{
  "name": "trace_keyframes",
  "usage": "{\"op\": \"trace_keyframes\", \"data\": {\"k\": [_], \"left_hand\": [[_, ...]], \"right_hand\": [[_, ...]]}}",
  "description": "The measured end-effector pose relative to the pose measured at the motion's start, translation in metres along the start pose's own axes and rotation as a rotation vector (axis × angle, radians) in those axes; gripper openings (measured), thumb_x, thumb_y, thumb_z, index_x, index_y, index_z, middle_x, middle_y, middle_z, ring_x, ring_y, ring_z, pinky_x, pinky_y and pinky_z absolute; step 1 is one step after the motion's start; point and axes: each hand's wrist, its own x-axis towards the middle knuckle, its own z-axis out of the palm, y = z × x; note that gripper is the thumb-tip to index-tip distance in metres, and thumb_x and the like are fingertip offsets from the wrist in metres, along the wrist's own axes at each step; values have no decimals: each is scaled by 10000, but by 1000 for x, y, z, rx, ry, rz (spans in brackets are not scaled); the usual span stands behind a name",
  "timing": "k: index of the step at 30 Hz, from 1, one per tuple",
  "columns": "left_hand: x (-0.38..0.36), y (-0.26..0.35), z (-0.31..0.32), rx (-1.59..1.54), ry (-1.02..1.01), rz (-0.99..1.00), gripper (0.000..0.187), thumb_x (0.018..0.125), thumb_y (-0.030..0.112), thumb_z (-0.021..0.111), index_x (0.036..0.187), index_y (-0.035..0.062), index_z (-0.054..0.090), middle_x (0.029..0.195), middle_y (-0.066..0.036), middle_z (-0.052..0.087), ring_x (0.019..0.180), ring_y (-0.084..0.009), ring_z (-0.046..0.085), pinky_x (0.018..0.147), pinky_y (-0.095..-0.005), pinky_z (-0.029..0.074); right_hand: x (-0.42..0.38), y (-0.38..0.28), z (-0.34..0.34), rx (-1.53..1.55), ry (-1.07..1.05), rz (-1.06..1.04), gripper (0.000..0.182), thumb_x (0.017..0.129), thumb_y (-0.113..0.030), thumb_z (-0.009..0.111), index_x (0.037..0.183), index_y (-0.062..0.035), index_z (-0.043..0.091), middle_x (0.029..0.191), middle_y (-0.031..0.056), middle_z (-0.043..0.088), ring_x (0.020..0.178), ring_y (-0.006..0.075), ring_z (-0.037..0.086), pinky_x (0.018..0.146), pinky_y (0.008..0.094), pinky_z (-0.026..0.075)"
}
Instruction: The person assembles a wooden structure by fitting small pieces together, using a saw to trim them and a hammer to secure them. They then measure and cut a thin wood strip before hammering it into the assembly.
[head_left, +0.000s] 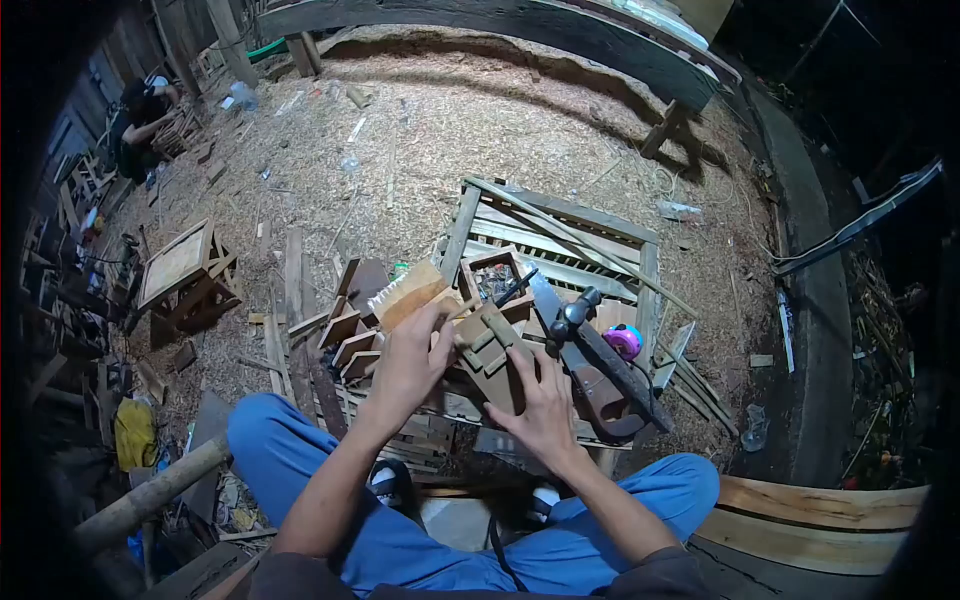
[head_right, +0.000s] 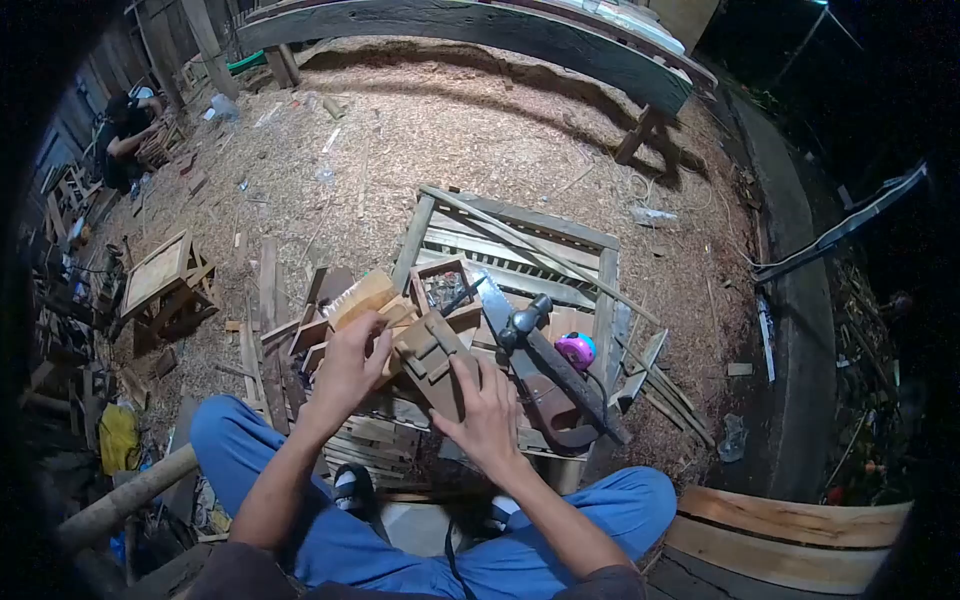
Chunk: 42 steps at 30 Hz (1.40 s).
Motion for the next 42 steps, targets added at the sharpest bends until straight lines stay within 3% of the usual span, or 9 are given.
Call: {"op": "trace_keyframes", "data": {"k": [2, 6, 13, 16, 20, 29, 34, 37, 42], "left_hand": [[-1, 11, 3, -171, -41, 67, 260, 991, 156, 674, 1205, 8, 689, 1023, -237, 713, 966, -421, 709, 833, -473, 564], [-11, 11, -4, -174, -170, 74, 239, 980, 145, 677, 1164, -4, 710, 1029, -201, 711, 959, -403, 707, 850, -473, 564], [-16, 13, 17, -42, -256, 216, 230, 951, 105, 709, 1165, 20, 708, 1104, -192, 687, 1021, -385, 691, 899, -434, 562], [-17, 19, 28, -56, -220, 271, 233, 947, 113, 719, 1165, 31, 724, 1104, -184, 690, 1015, -383, 690, 896, -444, 562], [-16, 33, 38, -58, -225, 326, 251, 933, 116, 735, 1173, 42, 738, 1075, -168, 705, 1001, -368, 692, 879, -438, 560], [-16, 51, 67, -52, -303, 388, 281, 910, 101, 751, 1187, 58, 737, 1025, -158, 710, 952, -359, 689, 843, -429, 553], [-14, 56, 75, -38, -359, 389, 294, 902, 87, 752, 1193, 53, 729, 1028, -162, 705, 959, -361, 686, 843, -432, 551], [-12, 58, 79, -43, -392, 395, 309, 898, 77, 749, 1204, 52, 721, 1043, -164, 704, 962, -363, 685, 846, -434, 551], [-14, 67, 73, -34, -421, 359, 326, 896, 70, 745, 1221, 58, 718, 1062, -160, 706, 995, -361, 683, 870, -433, 550]], "right_hand": [[-3, 8, -5, -46, -27, -85, 945, 717, -325, 915, 1535, -128, 484, 1464, 232, 497, 1358, 429, 484, 1111, 518, 405], [-6, -4, 12, -54, -79, -223, 944, 713, -325, 918, 1522, -104, 485, 1444, 232, 505, 1338, 426, 492, 1088, 531, 425], [-5, 2, -10, -62, -70, -195, 815, 820, -405, 855, 1486, -78, 518, 1439, 213, 515, 1347, 408, 498, 1085, 522, 431], [-5, 13, -28, -68, 31, -121, 597, 897, -333, 794, 1379, -29, 616, 1375, 203, 574, 1314, 399, 528, 1089, 501, 429], [-4, 39, -56, -131, 204, 4, 551, 897, -235, 771, 1386, -36, 612, 1331, 196, 588, 1302, 391, 529, 1063, 512, 426], [-20, 74, -67, -313, 175, 302, 734, 908, -247, 771, 1552, -82, 459, 1417, 222, 506, 1326, 410, 495, 1048, 540, 426], [-21, 97, -71, -270, 149, 310, 718, 934, -231, 747, 1557, -40, 447, 1090, 199, 639, 1055, 374, 602, 960, 496, 441], [-20, 108, -68, -265, 198, 208, 659, 943, -214, 733, 1520, -16, 485, 1075, 192, 640, 1032, 371, 608, 958, 489, 433], [-14, 98, -70, -188, 277, 234, 476, 927, -201, 740, 1381, -109, 633, 1042, 127, 675, 1047, 323, 630, 903, 454, 425]]}}
